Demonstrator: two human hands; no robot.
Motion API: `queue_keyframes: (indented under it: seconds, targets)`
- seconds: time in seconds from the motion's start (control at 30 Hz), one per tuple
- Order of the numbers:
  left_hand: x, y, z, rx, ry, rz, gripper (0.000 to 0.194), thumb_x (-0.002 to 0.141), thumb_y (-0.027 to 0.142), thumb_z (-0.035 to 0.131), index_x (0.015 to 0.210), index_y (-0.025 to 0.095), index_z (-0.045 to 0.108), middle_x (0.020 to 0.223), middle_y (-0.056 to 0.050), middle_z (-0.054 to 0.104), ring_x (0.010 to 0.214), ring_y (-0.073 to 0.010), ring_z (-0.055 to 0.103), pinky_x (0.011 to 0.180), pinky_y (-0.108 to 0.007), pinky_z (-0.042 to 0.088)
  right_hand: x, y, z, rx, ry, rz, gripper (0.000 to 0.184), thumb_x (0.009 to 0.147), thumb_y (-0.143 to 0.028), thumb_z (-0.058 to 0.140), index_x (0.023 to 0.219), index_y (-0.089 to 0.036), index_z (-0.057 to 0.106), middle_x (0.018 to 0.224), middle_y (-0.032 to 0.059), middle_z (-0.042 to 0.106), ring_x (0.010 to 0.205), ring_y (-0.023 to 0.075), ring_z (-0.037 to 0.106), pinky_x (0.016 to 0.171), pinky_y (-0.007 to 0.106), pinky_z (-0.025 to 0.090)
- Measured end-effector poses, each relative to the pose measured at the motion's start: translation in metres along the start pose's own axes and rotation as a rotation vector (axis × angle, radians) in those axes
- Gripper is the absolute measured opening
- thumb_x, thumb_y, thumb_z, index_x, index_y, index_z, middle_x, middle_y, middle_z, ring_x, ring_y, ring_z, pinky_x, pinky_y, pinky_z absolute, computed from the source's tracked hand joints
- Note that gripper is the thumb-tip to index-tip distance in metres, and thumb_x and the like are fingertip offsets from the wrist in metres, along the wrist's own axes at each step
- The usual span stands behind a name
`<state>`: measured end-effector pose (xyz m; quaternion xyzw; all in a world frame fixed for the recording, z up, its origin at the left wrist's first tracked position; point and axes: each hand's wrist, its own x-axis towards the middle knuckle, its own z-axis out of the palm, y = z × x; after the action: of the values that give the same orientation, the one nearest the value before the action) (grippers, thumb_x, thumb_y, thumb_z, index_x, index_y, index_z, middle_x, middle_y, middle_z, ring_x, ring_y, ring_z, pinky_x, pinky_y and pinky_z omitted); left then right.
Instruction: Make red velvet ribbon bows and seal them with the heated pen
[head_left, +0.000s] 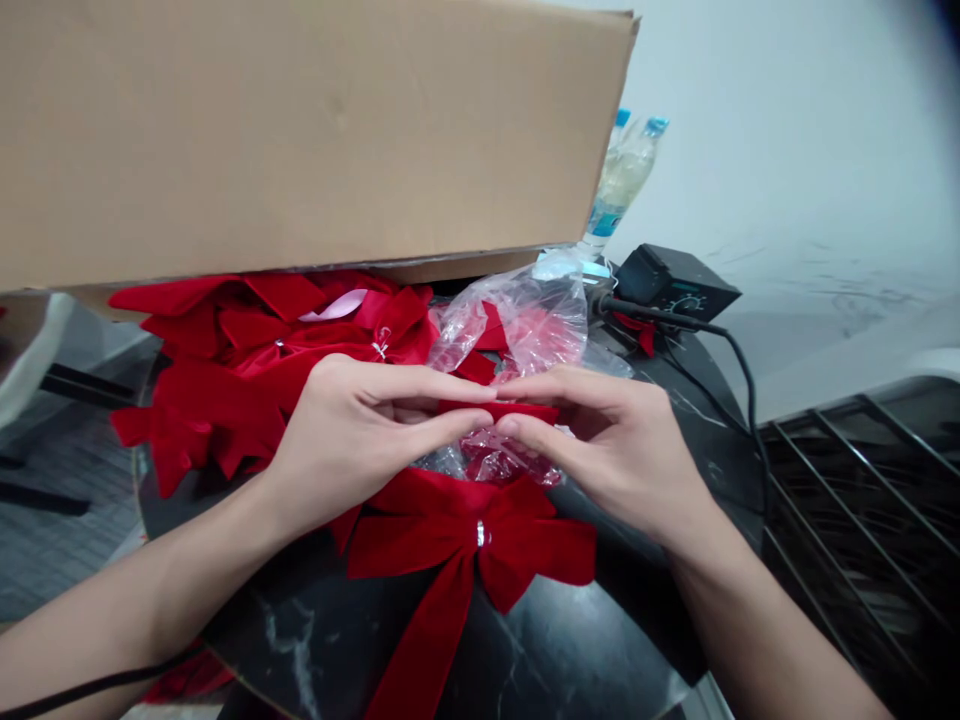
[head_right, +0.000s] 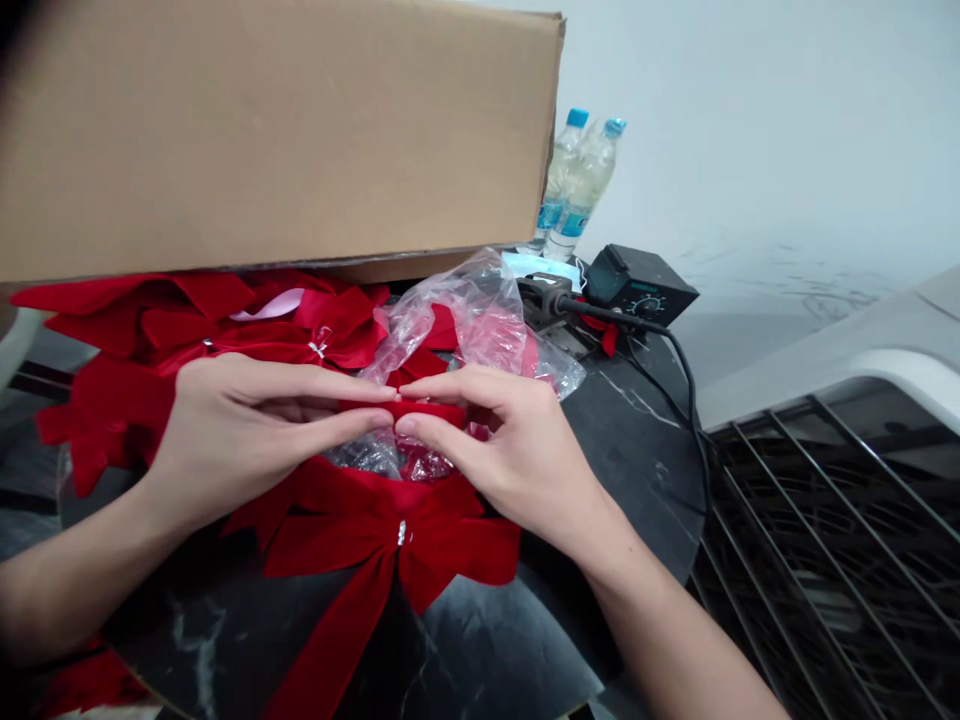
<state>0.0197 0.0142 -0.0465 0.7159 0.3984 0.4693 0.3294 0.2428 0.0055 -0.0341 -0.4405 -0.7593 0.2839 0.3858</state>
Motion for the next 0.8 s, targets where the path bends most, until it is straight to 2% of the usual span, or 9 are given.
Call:
queue_keyframes:
  seconds: [0.13, 0.23, 0.3, 0.4, 0.47, 0.53, 0.63, 0.7, 0.8]
  targets:
    - [0.000, -0.001, 0.001, 0.073, -0.031, 0.013, 0.021, 0.082, 0.026, 0.082, 0.103, 0.028, 0.083, 0.090, 0.004, 0.083, 0.075, -0.0141, 0.079, 0.074, -0.017, 0.062, 0.000, 0.001, -0.002, -0.190, -0.038, -0.091, 0.012, 0.094, -0.029, 0.072, 0.104, -0.024, 0.077, 0.084, -0.0013, 0.074, 0.071, 0.0110, 0.065, 0.068, 0.024, 0.051]
    - [0.001, 0.000, 0.001, 0.125, -0.045, 0.034, 0.021, 0.085, 0.025, 0.080, 0.106, 0.021, 0.082, 0.091, 0.000, 0.084, 0.076, -0.0149, 0.079, 0.076, -0.018, 0.062, 0.001, -0.002, -0.002, -0.305, -0.091, -0.151, 0.008, 0.097, -0.022, 0.066, 0.100, -0.020, 0.073, 0.088, 0.0005, 0.071, 0.078, 0.0116, 0.064, 0.074, 0.024, 0.049]
    - [0.002, 0.003, -0.001, 0.083, -0.103, -0.011, 0.026, 0.088, 0.029, 0.077, 0.113, 0.020, 0.079, 0.090, -0.001, 0.084, 0.075, -0.0145, 0.079, 0.075, -0.019, 0.062, -0.003, -0.009, -0.005, -0.370, -0.112, -0.192, 0.007, 0.099, -0.018, 0.062, 0.099, -0.018, 0.069, 0.091, 0.0020, 0.068, 0.083, 0.0122, 0.063, 0.076, 0.023, 0.048]
    - [-0.003, 0.009, -0.004, 0.086, -0.314, -0.081, 0.041, 0.087, 0.042, 0.076, 0.124, 0.024, 0.073, 0.092, 0.001, 0.081, 0.074, -0.0158, 0.077, 0.070, -0.024, 0.061, -0.026, -0.024, -0.016, -0.445, -0.063, -0.189, 0.005, 0.099, -0.019, 0.061, 0.097, -0.021, 0.065, 0.089, 0.0012, 0.065, 0.080, 0.0128, 0.061, 0.073, 0.023, 0.048]
    - [-0.013, 0.011, -0.004, 0.253, -0.506, -0.034, 0.046, 0.084, 0.046, 0.079, 0.123, 0.023, 0.072, 0.100, -0.003, 0.078, 0.086, -0.0218, 0.075, 0.077, -0.032, 0.060, -0.053, -0.034, -0.023, -0.433, -0.044, -0.091, 0.003, 0.099, -0.024, 0.061, 0.097, -0.024, 0.064, 0.086, 0.0003, 0.064, 0.076, 0.0135, 0.062, 0.068, 0.023, 0.050]
    - [-0.026, 0.009, 0.000, 0.455, -0.646, 0.048, 0.042, 0.085, 0.041, 0.078, 0.121, 0.019, 0.072, 0.108, -0.009, 0.075, 0.099, -0.0289, 0.070, 0.088, -0.042, 0.056, -0.083, -0.038, -0.025, -0.384, -0.113, 0.032, 0.004, 0.100, -0.027, 0.059, 0.102, -0.028, 0.063, 0.090, 0.0002, 0.066, 0.078, 0.0140, 0.065, 0.065, 0.022, 0.052]
    - [-0.039, 0.005, 0.007, 0.571, -0.718, 0.108, 0.025, 0.093, 0.032, 0.068, 0.113, 0.018, 0.074, 0.106, -0.011, 0.071, 0.102, -0.0305, 0.065, 0.090, -0.047, 0.051, -0.121, -0.035, -0.016, -0.376, -0.185, 0.121, 0.010, 0.101, -0.025, 0.056, 0.107, -0.030, 0.062, 0.110, 0.0011, 0.070, 0.101, 0.0157, 0.070, 0.083, 0.023, 0.057]
    - [-0.039, 0.007, 0.009, 0.504, -0.717, 0.072, 0.019, 0.093, 0.032, 0.067, 0.106, 0.019, 0.074, 0.103, -0.008, 0.069, 0.098, -0.0267, 0.064, 0.088, -0.042, 0.050, -0.138, -0.033, -0.006, -0.396, -0.088, 0.132, 0.010, 0.100, -0.024, 0.057, 0.107, -0.030, 0.062, 0.120, 0.0013, 0.069, 0.112, 0.0167, 0.068, 0.094, 0.025, 0.055]
    - [-0.026, 0.017, 0.006, 0.304, -0.648, -0.085, 0.018, 0.089, 0.035, 0.072, 0.101, 0.022, 0.072, 0.102, -0.002, 0.071, 0.093, -0.0198, 0.066, 0.086, -0.032, 0.049, -0.150, -0.034, 0.006, -0.370, 0.153, 0.132, 0.009, 0.098, -0.021, 0.060, 0.104, -0.028, 0.062, 0.113, 0.0006, 0.071, 0.102, 0.0136, 0.071, 0.088, 0.020, 0.055]
